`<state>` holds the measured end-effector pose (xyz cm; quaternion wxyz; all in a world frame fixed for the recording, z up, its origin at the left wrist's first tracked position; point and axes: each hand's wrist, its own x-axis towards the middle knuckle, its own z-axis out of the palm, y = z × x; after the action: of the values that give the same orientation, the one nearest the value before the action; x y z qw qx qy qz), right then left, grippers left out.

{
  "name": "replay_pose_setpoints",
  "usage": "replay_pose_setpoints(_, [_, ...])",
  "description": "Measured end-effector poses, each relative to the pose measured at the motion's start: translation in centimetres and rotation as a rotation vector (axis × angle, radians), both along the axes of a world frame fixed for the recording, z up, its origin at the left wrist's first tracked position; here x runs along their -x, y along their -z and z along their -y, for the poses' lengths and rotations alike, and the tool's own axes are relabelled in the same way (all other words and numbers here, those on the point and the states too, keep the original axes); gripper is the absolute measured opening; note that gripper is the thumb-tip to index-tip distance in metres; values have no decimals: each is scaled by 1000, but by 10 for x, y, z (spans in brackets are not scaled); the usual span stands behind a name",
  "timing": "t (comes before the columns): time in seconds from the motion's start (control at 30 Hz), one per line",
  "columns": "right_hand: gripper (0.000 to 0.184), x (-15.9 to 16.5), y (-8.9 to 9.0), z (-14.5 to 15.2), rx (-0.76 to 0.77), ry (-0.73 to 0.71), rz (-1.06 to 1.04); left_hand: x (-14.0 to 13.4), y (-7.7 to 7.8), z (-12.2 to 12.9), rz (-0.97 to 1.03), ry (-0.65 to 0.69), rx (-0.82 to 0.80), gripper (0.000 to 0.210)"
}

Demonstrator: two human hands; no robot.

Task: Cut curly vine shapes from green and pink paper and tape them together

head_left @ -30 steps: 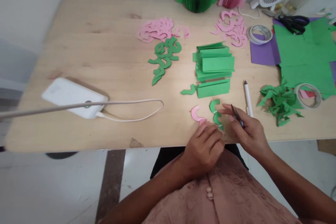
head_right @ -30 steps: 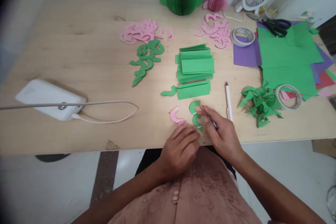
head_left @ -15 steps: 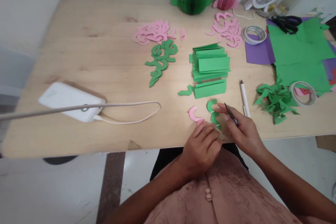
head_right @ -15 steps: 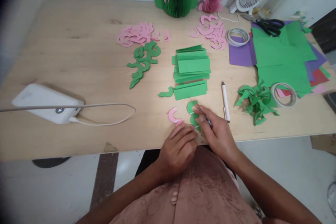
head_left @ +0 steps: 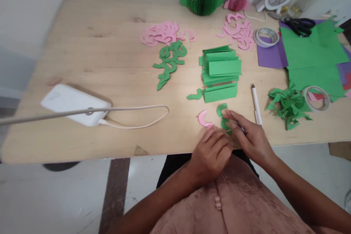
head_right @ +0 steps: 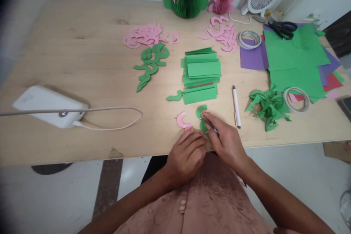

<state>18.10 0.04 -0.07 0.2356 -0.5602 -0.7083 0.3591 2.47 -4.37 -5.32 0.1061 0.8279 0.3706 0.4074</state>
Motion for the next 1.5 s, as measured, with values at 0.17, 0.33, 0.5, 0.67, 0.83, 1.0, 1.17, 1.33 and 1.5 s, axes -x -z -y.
replay_pose_setpoints(0.17, [38, -5, -4, -2, -6, 69, -4, 0, 0, 0, 1, 5, 22, 16])
replay_pose_setpoints(0.33, [36, -4, -4, -2, 41, 71, -22, 1, 0, 0, 10, 16, 15, 13])
replay_pose_setpoints(0.5, [36, 0, -1, 0, 58, 45, -35, 0, 0, -1, 12, 16, -9, 10])
replay_pose_setpoints(0.67, [38, -1, -1, 3, -8, 11, 30, 0, 0, -2, 18, 5, -10, 10])
replay_pose_setpoints(0.83, [45, -5, 3, 4, -27, -94, 55, -1, -1, -2, 42, 11, 16, 11])
replay_pose_setpoints(1.0, [42, -4, 2, 2, 39, -74, 31, 0, -12, -3, 163, 4, 80, 11])
replay_pose_setpoints(1.17, [34, 1, -12, -2, 63, 91, -72, 9, -29, -6, 385, -15, 314, 12])
replay_pose_setpoints(1.33, [26, 5, -17, -6, 128, 167, -141, 16, -42, -16, 477, -171, 636, 11])
replay_pose_setpoints(1.5, [17, 10, -21, -9, 136, 179, -182, 17, -47, -29, 502, -192, 802, 12])
